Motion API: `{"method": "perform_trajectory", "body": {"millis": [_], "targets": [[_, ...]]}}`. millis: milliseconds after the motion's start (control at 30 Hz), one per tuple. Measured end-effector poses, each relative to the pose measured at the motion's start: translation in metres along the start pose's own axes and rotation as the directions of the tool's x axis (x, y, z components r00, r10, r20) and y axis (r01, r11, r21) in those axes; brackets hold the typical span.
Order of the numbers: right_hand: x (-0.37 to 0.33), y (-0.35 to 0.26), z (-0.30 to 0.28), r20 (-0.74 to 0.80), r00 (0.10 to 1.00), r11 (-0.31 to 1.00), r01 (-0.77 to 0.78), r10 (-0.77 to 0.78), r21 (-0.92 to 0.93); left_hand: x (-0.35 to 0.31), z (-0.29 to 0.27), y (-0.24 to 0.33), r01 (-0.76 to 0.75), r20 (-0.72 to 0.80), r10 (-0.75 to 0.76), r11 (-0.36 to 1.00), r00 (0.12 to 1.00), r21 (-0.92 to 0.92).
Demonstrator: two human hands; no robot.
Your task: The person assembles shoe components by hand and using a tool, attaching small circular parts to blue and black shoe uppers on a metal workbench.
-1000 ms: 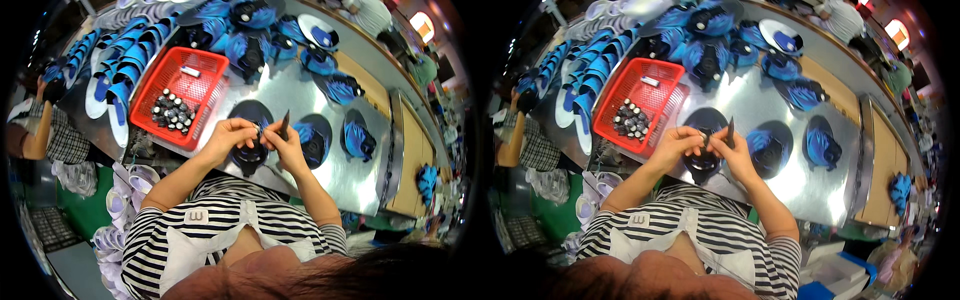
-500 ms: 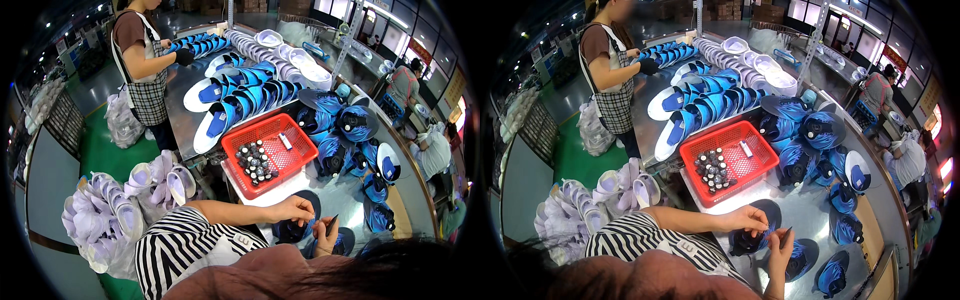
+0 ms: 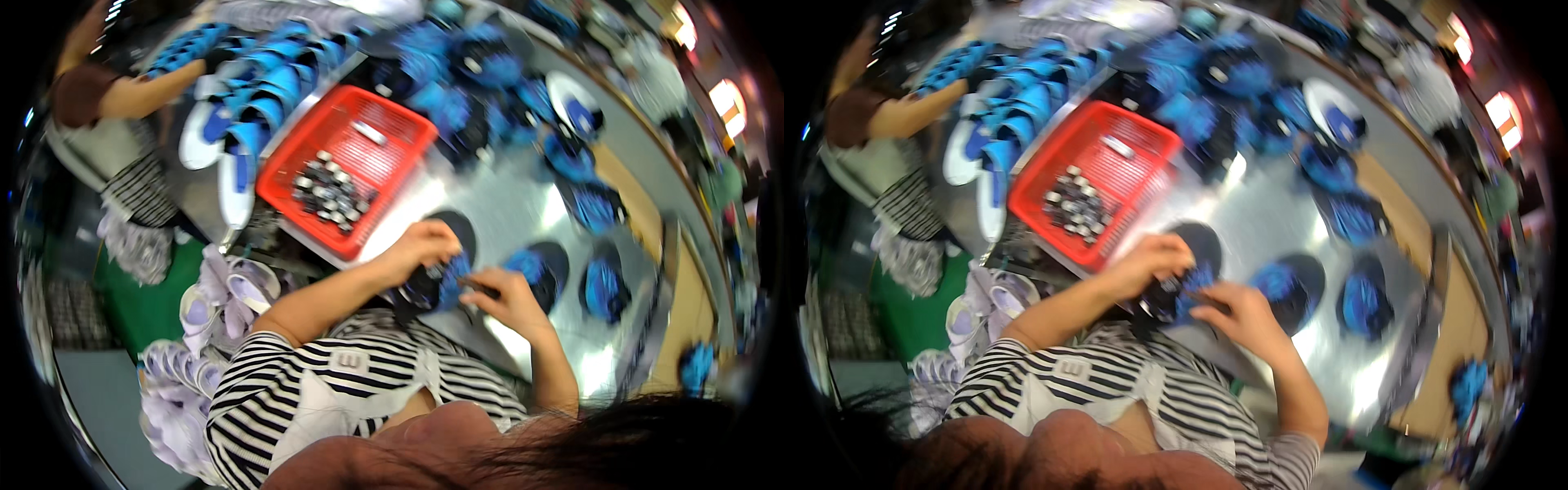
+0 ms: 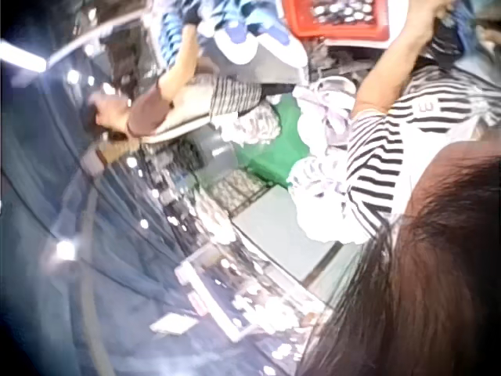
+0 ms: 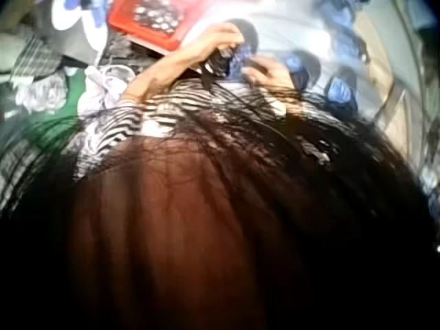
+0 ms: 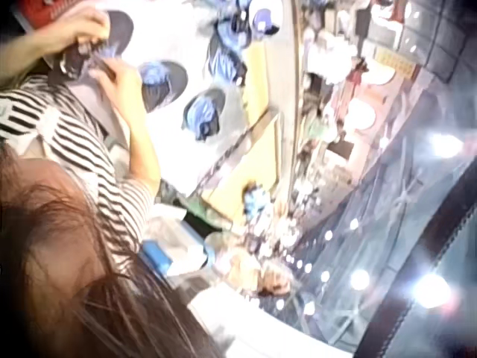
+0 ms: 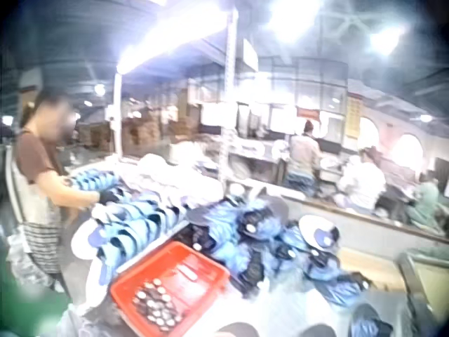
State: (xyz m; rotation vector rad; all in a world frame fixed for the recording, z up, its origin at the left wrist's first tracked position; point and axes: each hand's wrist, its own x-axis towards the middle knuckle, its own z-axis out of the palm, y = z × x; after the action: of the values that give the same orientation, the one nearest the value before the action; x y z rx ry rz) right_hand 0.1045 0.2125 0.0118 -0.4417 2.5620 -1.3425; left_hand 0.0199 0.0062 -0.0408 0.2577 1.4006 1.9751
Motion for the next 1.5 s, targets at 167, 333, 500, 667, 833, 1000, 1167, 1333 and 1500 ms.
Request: {"method": "perform_trajectory", "body": {"millis": [167, 333, 500, 667, 833, 1000, 1167, 1333, 1500], "targets": [[-0.004, -0.017, 0.001, -0.285, 0.947, 0.870, -0.013, -0.147, -0.492, -0.007, 0.007, 0.010, -0.031, -0.002, 0.031, 0.999, 1.000, -0.015], [-0.007, -0.006, 0.003, -0.225, 0.969, 0.826, -0.042, -0.104, -0.562, -0.002, 0.014, 0.011, -0.007, 0.064, 0.006, 1.000, 0.998, 0.016], [-0.002, -0.005, -0.003, -0.114, 0.969, 0.954, -0.187, 0.218, 0.235, -0.009, 0.021, 0.013, -0.131, 0.075, 0.122, 0.984, 0.990, 0.124], [-0.004, 0.001, 0.002, -0.278, 0.954, 0.985, -0.146, 0.114, -0.098, -0.010, 0.025, -0.003, -0.350, -0.012, 0.429, 0.752, 0.903, 0.558], [-0.004, -0.004, -0.002, -0.257, 0.963, 0.972, -0.128, 0.075, -0.198, -0.015, 0.037, 0.007, -0.413, 0.058, 0.521, 0.600, 0.852, 0.685], [-0.003, -0.004, -0.009, -0.223, 0.975, 0.963, -0.068, 0.008, -0.262, -0.015, 0.038, 0.010, -0.412, 0.073, 0.524, 0.567, 0.849, 0.713], [-0.001, 0.006, -0.005, -0.254, 0.961, 0.929, 0.004, -0.106, -0.371, -0.010, 0.028, 0.003, -0.225, 0.029, 0.233, 0.887, 0.972, 0.404], [0.000, 0.011, -0.012, -0.295, 0.931, 0.853, 0.033, -0.216, -0.520, -0.016, 0.019, 0.025, -0.034, 0.201, 0.011, 0.993, 0.979, 0.110], [-0.004, 0.031, -0.029, -0.215, 0.869, 0.573, 0.092, -0.445, -0.815, -0.029, 0.010, 0.024, 0.052, 0.180, -0.029, 0.990, 0.983, -0.127]]}}
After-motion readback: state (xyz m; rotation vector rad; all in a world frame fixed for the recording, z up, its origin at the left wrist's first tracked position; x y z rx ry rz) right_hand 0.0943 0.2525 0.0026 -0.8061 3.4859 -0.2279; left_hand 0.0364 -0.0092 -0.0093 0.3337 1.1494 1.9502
